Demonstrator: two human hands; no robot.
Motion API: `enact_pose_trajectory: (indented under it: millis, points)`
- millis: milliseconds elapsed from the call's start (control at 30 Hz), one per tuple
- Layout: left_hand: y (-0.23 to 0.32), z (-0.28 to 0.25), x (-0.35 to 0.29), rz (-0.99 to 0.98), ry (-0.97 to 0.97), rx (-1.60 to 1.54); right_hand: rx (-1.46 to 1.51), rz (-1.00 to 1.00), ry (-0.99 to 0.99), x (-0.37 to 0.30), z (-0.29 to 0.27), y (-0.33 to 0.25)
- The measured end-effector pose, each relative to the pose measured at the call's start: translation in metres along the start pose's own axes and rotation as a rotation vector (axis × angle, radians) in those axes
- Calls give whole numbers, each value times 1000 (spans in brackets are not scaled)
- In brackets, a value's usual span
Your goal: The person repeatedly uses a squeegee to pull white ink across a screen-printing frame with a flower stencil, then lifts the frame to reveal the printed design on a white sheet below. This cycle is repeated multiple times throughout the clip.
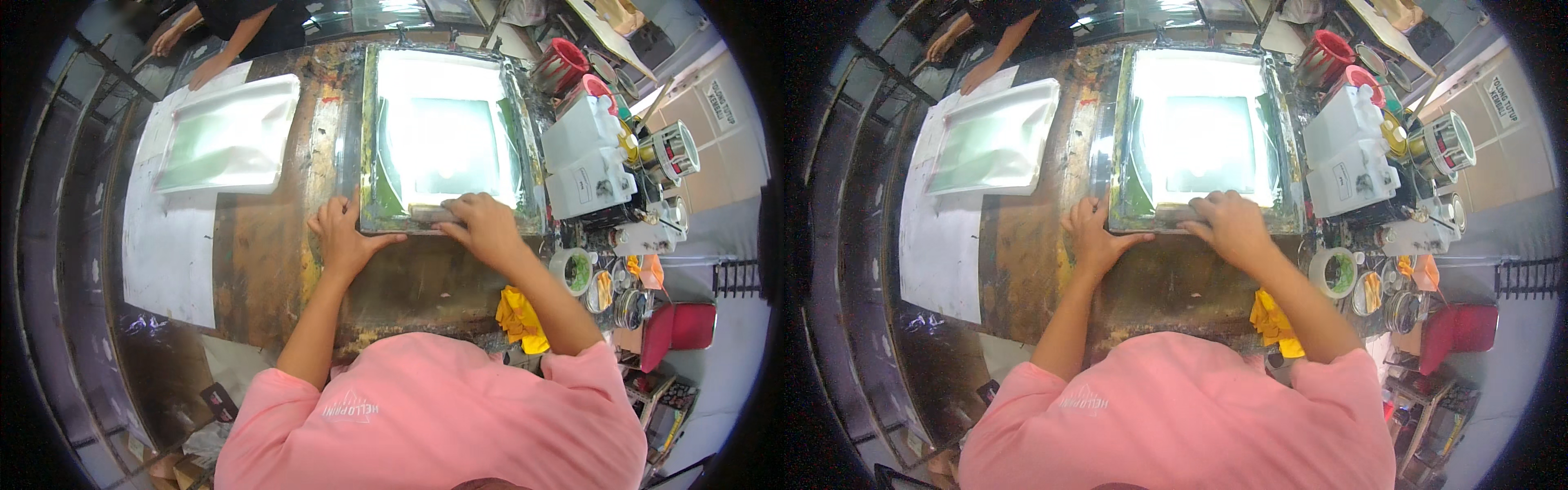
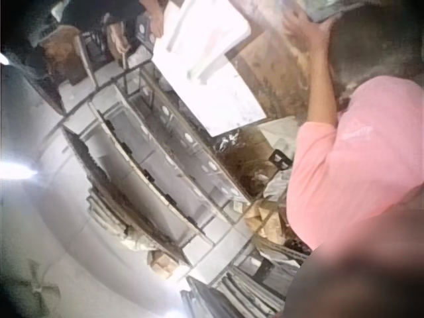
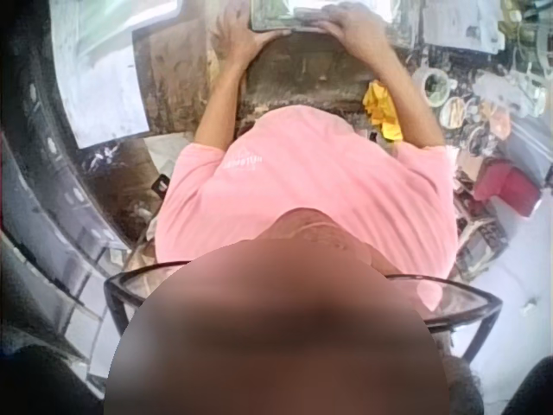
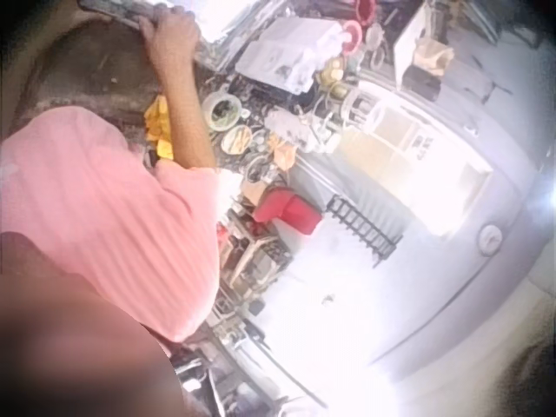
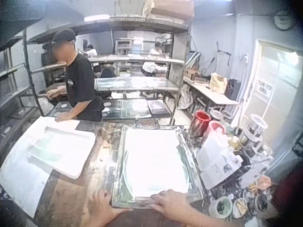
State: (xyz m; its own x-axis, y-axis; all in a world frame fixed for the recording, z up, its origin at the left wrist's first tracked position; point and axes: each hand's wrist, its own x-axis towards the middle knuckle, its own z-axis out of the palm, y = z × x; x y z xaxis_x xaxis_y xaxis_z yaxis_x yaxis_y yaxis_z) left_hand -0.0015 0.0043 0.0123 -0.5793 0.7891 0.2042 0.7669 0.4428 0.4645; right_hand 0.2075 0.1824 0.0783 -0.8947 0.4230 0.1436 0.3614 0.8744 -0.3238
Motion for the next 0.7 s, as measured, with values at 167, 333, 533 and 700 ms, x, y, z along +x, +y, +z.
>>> enact_pose_trajectory:
  millis: [167, 333, 533, 700]
  points:
    - [-6, 7, 1, 1, -18, -41, -152, -54, 156, 21, 36, 31]
    - [-9, 6, 2, 56, 43, -59, -239, -2, 155, 150, 31, 110]
    - [-13, 10, 2, 139, 140, -96, -114, 34, -135, 233, -18, 152]
    - [-15, 14, 0, 158, 131, -124, -226, -35, 174, 193, 18, 132]
